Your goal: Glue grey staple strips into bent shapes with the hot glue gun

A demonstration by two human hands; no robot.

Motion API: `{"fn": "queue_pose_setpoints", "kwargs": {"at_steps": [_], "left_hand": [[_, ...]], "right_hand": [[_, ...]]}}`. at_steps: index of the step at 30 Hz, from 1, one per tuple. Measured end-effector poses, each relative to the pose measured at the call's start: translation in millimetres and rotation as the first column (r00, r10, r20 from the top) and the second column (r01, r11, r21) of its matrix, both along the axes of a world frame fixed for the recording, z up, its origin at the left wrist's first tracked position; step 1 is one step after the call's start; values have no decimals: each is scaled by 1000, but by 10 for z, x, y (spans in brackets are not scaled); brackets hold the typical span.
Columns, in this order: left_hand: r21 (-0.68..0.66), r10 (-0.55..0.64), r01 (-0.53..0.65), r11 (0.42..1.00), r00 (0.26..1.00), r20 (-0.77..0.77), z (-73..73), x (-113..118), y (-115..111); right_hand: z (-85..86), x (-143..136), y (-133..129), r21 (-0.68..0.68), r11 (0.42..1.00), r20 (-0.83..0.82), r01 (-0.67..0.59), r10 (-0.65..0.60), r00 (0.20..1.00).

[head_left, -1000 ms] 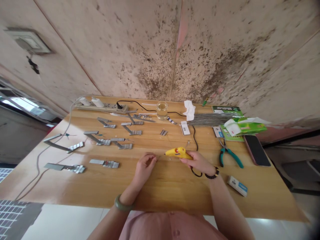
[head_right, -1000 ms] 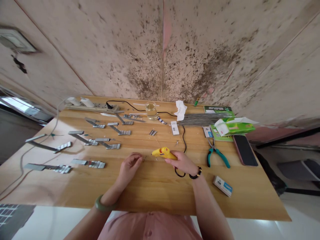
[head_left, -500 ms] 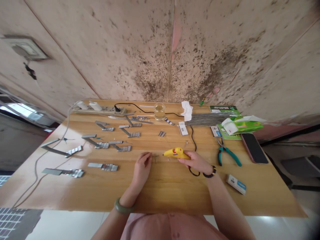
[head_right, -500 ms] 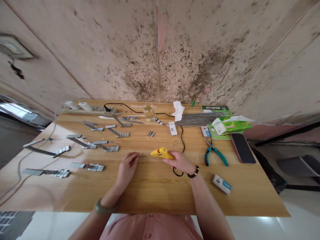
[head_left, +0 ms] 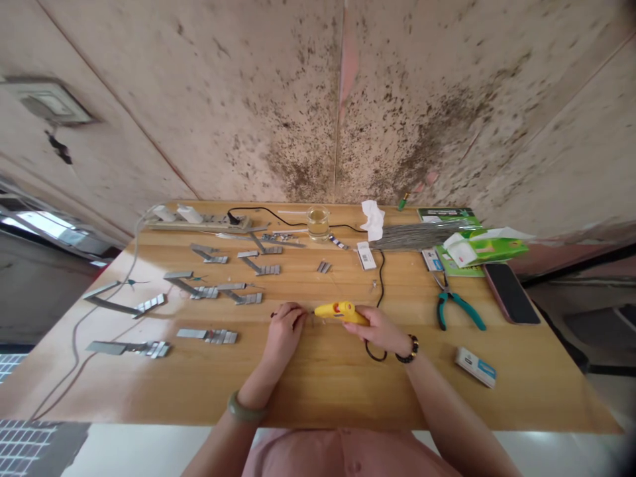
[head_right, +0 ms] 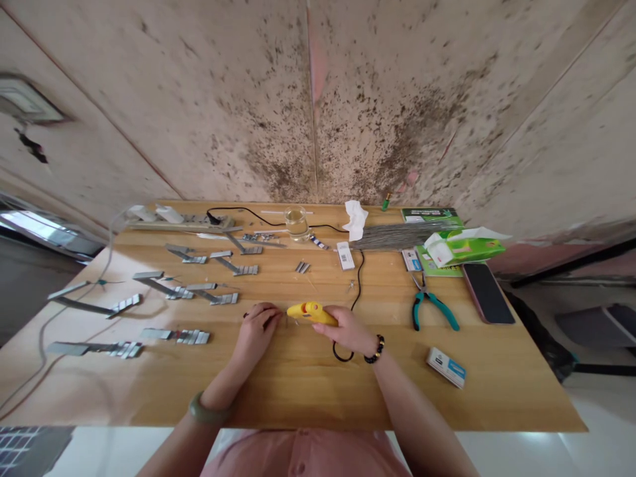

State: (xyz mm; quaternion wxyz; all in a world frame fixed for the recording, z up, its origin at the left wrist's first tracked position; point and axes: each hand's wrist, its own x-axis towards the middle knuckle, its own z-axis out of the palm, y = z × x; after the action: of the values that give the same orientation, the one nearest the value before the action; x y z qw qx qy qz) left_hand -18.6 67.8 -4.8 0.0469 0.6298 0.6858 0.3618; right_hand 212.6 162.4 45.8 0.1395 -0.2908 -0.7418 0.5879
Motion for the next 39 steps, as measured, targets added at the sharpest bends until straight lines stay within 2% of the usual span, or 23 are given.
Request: {"fn": "queue_pose_setpoints", "kwargs": {"at_steps": [5, 13, 26, 39], "left_hand": [[8, 4, -4, 1000, 1000, -4, 8, 13, 0], [18, 10, -10, 1000, 1000, -19, 6, 18, 0], [42, 8, -8, 999, 1000, -15, -41, 8, -4], [34, 12, -12, 999, 1000, -13, -3, 21, -2]], "right_hand": [[-24, -43, -25, 47, 999, 25, 6, -7, 1000], [-89, -58, -29, 10, 1000, 36, 19, -20, 999], [-119, -28, -23, 31, 999, 34, 12, -13, 999], [-57, -37, -30, 101, 995, 49, 19, -24, 998]]}}
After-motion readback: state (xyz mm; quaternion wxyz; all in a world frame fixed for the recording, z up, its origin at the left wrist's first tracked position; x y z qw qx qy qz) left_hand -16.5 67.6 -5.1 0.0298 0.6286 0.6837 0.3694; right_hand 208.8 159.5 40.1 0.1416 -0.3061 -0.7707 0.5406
